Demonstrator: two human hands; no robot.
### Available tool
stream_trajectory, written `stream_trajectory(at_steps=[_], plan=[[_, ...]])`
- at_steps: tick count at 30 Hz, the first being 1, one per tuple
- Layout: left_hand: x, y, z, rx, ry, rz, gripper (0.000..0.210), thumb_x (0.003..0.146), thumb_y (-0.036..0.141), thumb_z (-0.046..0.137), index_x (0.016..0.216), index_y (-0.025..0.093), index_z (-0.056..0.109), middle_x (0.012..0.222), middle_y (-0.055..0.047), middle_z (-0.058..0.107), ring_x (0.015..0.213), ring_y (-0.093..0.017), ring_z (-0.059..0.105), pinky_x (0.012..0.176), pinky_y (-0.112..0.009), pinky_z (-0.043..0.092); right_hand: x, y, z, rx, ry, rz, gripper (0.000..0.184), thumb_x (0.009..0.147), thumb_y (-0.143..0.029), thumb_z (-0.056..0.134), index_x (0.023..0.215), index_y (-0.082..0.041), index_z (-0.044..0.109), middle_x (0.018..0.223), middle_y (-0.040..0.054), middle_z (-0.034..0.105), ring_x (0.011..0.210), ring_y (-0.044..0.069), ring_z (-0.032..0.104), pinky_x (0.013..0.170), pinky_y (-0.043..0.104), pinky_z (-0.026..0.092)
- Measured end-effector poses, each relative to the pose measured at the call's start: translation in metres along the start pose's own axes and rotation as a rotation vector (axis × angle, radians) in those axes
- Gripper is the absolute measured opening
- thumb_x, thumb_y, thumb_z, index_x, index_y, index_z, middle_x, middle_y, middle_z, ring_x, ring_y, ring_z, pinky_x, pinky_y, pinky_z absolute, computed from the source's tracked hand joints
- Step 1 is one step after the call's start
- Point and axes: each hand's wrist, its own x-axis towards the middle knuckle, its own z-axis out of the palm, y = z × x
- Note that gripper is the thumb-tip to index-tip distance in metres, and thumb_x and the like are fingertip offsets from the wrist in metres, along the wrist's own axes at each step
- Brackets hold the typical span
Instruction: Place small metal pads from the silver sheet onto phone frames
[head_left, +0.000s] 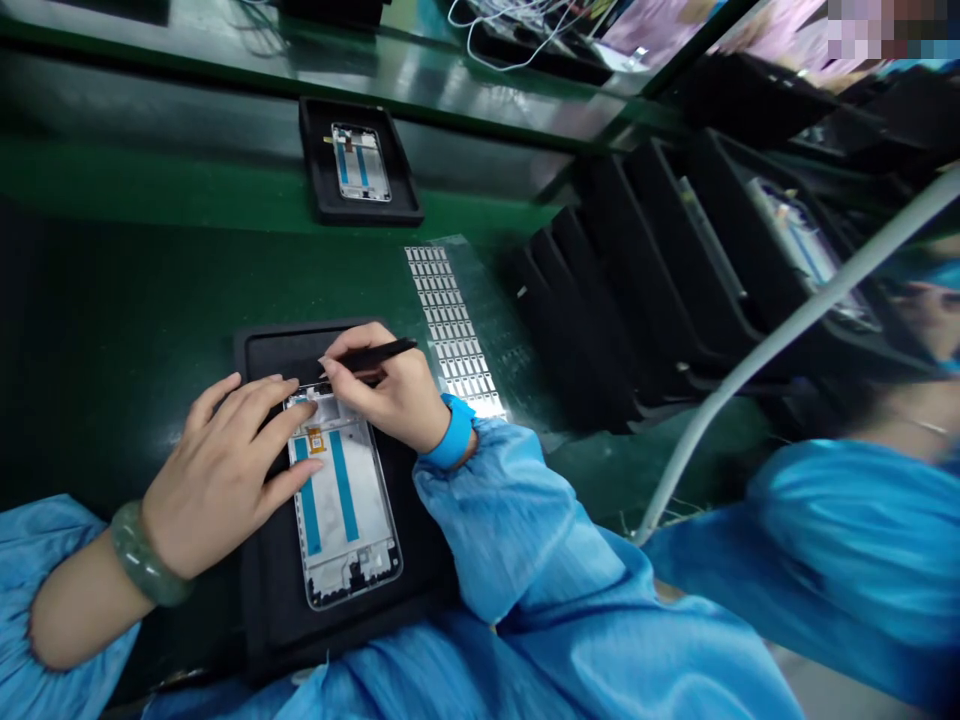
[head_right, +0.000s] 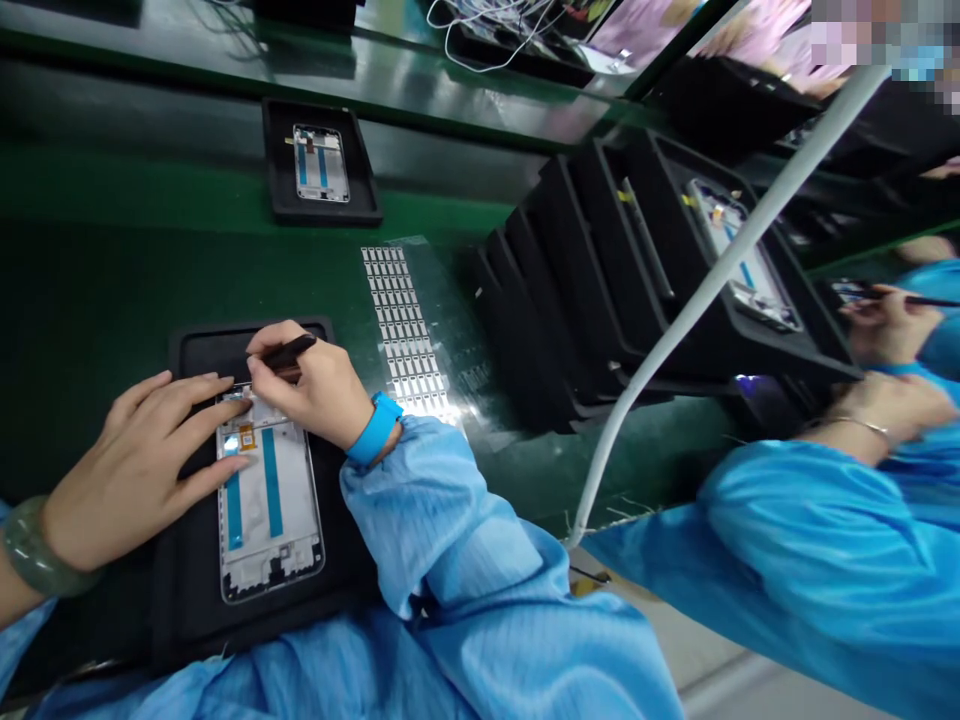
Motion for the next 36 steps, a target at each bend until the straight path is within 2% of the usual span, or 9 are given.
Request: stream_trajectory(at_steps=[5, 9, 14, 21, 25, 28, 33, 36], plan=[[0.0003, -0.0003, 0.0001, -0.006, 0.0, 0.005, 0.043, 0.086, 0.044, 0.05, 0.12, 0.018, 0.054, 0.124, -0.013, 0.056, 0.117, -0.028, 0.05, 0.105, -0.052, 0.031, 0.0002, -0.0001, 0.0006, -0.003, -0.04, 0.004, 0.005, 0.081, -0.018, 0.056, 0.086, -0.018, 0.056, 0.083, -0.0002, 0.062, 0.072, 0.009, 0.062, 0.065, 0.019, 0.053], [-0.0003, -0.0009, 0.0008, 0.001, -0.002, 0.005, 0.043, 0.086, 0.044, 0.051, 0.119, 0.018, 0.054, 0.125, -0.012, 0.055, 0.117, -0.029, 0.05, 0.105, -0.052, 0.031, 0.0004, 0.0004, 0.0005, 0.015, -0.014, 0.007, 0.006, 0.082, -0.02, 0.056, 0.088, -0.017, 0.055, 0.084, 0.0003, 0.063, 0.072, 0.009, 0.062, 0.068, 0.02, 0.053], [-0.0006, -0.0005, 0.0012, -0.014, 0.001, 0.0, 0.044, 0.085, 0.044, 0.051, 0.121, 0.018, 0.053, 0.125, -0.013, 0.055, 0.118, -0.029, 0.049, 0.105, -0.052, 0.03, 0.001, -0.0012, 0.0014, 0.026, -0.077, 0.035, 0.007, 0.083, -0.022, 0.055, 0.088, -0.017, 0.056, 0.085, 0.0002, 0.063, 0.073, 0.009, 0.062, 0.067, 0.02, 0.054], [0.0, -0.0002, 0.0001, -0.019, -0.019, -0.006, 0.043, 0.086, 0.044, 0.05, 0.12, 0.018, 0.053, 0.125, -0.013, 0.055, 0.119, -0.029, 0.049, 0.106, -0.052, 0.029, 0.0035, -0.0031, 0.0023, 0.039, -0.046, 0.028, 0.009, 0.082, -0.02, 0.057, 0.09, -0.017, 0.055, 0.085, 0.0006, 0.063, 0.073, 0.009, 0.062, 0.067, 0.019, 0.053], [-0.0004, -0.0009, 0.0008, -0.027, -0.008, -0.003, 0.044, 0.085, 0.044, 0.051, 0.12, 0.018, 0.054, 0.124, -0.014, 0.055, 0.118, -0.03, 0.05, 0.105, -0.053, 0.029, 0.0032, -0.0002, 0.0015, 0.023, -0.071, 0.036, 0.009, 0.082, -0.022, 0.055, 0.089, -0.017, 0.054, 0.086, 0.0008, 0.063, 0.075, 0.01, 0.063, 0.066, 0.021, 0.053], [-0.0006, -0.0015, 0.0021, -0.03, -0.01, 0.002, 0.044, 0.085, 0.044, 0.051, 0.121, 0.019, 0.053, 0.125, -0.013, 0.055, 0.119, -0.03, 0.049, 0.106, -0.053, 0.029, 0.0023, -0.0003, 0.0029, -0.019, -0.096, 0.005, 0.008, 0.084, -0.022, 0.052, 0.09, -0.017, 0.054, 0.088, 0.002, 0.064, 0.076, 0.01, 0.063, 0.069, 0.022, 0.053], [-0.0006, -0.0021, 0.0025, -0.025, -0.017, -0.005, 0.043, 0.085, 0.046, 0.049, 0.117, 0.018, 0.054, 0.124, -0.013, 0.055, 0.119, -0.029, 0.049, 0.106, -0.052, 0.028, 0.0023, -0.003, 0.0066, -0.128, -0.112, -0.13, 0.008, 0.085, -0.021, 0.052, 0.09, -0.018, 0.056, 0.09, 0.0029, 0.065, 0.087, 0.012, 0.063, 0.081, 0.025, 0.051], [-0.0003, -0.0023, 0.0018, -0.021, -0.02, -0.004, 0.043, 0.086, 0.046, 0.049, 0.117, 0.018, 0.054, 0.123, -0.013, 0.055, 0.118, -0.029, 0.05, 0.106, -0.052, 0.029, 0.0041, -0.0037, 0.0056, -0.101, -0.132, -0.117, 0.008, 0.085, -0.021, 0.051, 0.091, -0.017, 0.056, 0.09, 0.0028, 0.065, 0.085, 0.012, 0.063, 0.079, 0.024, 0.051]])
